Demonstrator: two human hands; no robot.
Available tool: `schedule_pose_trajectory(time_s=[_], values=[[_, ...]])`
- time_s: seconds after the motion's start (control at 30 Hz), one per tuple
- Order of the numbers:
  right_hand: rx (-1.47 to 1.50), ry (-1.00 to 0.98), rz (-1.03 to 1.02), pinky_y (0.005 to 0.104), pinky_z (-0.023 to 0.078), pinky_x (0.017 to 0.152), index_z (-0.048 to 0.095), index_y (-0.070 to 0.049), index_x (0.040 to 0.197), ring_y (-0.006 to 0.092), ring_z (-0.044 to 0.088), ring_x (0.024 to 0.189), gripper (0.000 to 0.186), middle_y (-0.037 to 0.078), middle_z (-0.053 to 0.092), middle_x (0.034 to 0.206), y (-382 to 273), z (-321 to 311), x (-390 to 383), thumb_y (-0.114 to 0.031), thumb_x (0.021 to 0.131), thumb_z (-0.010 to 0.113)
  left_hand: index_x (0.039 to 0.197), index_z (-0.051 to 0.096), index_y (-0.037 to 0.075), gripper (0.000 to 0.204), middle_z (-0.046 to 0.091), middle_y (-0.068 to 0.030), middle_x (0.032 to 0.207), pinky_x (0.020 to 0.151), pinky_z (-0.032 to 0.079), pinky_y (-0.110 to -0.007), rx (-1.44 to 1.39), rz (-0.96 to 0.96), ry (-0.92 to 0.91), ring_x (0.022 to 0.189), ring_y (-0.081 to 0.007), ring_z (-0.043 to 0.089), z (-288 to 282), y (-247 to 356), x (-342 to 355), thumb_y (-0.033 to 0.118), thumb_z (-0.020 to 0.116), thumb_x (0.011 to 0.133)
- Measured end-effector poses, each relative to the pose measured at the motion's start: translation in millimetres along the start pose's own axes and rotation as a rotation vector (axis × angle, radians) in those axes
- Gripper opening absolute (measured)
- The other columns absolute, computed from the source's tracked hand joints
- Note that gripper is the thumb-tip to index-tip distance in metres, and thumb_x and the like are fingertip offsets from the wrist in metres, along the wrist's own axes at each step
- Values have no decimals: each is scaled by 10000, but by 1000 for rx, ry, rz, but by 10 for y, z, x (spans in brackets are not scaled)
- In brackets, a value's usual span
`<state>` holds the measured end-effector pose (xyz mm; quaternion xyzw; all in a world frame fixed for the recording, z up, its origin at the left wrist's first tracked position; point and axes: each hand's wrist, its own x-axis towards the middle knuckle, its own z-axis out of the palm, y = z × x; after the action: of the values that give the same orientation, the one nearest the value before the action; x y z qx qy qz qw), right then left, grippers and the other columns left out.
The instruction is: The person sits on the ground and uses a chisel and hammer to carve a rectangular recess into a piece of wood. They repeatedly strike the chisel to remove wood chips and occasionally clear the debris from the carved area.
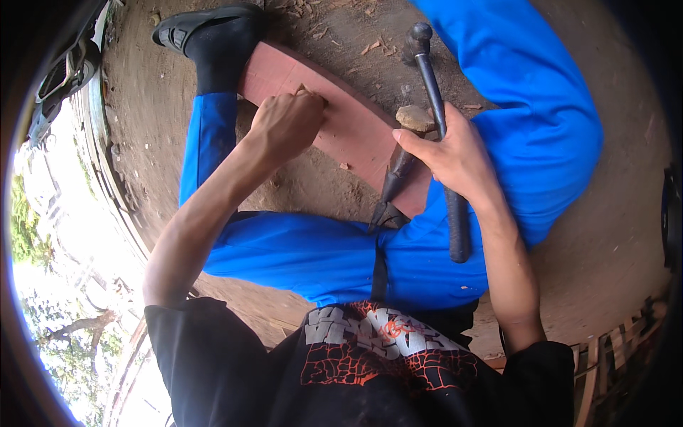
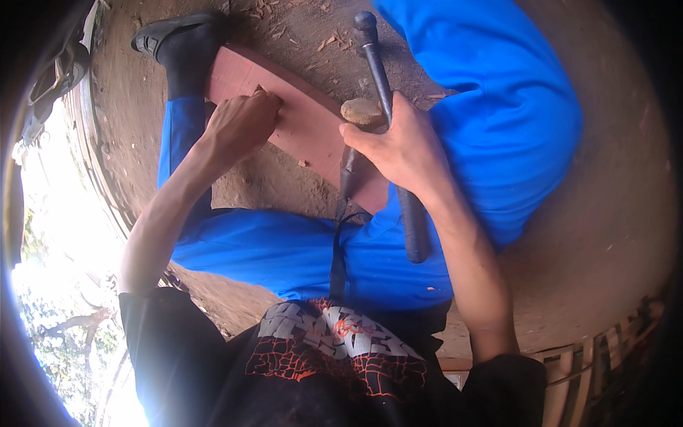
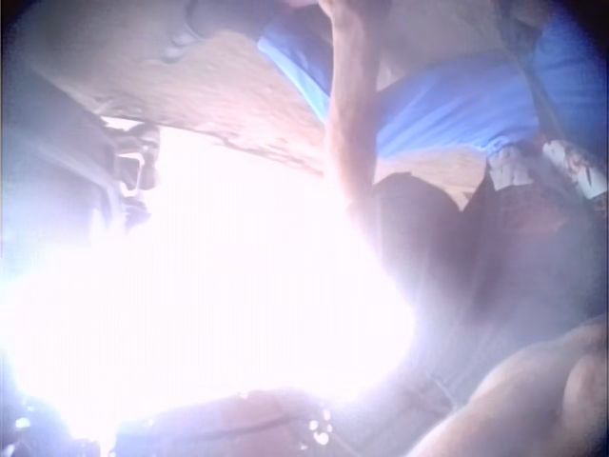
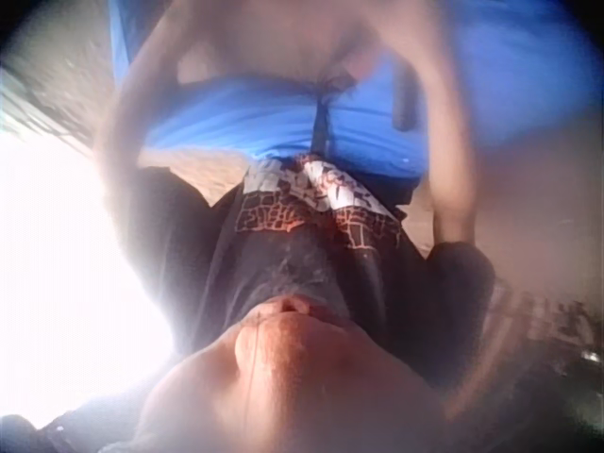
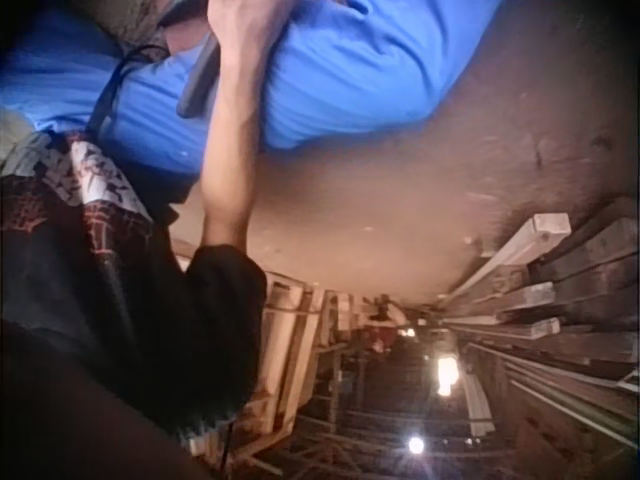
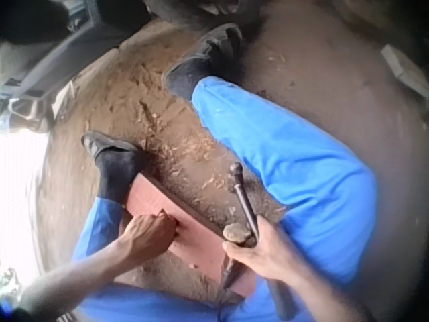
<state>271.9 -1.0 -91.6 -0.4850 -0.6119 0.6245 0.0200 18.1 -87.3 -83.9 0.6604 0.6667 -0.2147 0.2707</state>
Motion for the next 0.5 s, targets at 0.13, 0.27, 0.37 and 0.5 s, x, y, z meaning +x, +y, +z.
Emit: schedule_pose_trajectory(time_s=[0.13,0.27,0.37,0.5], values=[[16,13,-66,395,528,754,599,57,957,289,684,824,472,211,685,879,50,14,7,-319,780,822,969,662,-11,174,695,-225,901,719,553,-489,-96,-170,-77,828,-394,694,-66,108,-2,120,565,908],[-23,-31,-10,341,537,837,648,36,1085,213,692,922,438,149,726,1003,1,-9,-5,-266,814,814,1033,658,-18,218,688,-225,923,761,542,-506,-226,-156,47,861,-422,676,-13,70,-76,137,576,902],[-8,21,-76,395,531,727,594,66,955,307,688,796,467,226,682,865,83,24,10,-305,782,818,1067,660,-19,237,684,-221,951,762,542,-507,-241,-62,76,849,-421,671,42,-18,-73,124,572,900],[53,65,-140,421,527,664,566,81,889,348,679,724,489,259,655,785,92,43,15,-320,766,818,1023,622,-19,171,655,-217,931,755,545,-494,-195,27,57,858,-405,668,58,-63,-74,94,551,915]])
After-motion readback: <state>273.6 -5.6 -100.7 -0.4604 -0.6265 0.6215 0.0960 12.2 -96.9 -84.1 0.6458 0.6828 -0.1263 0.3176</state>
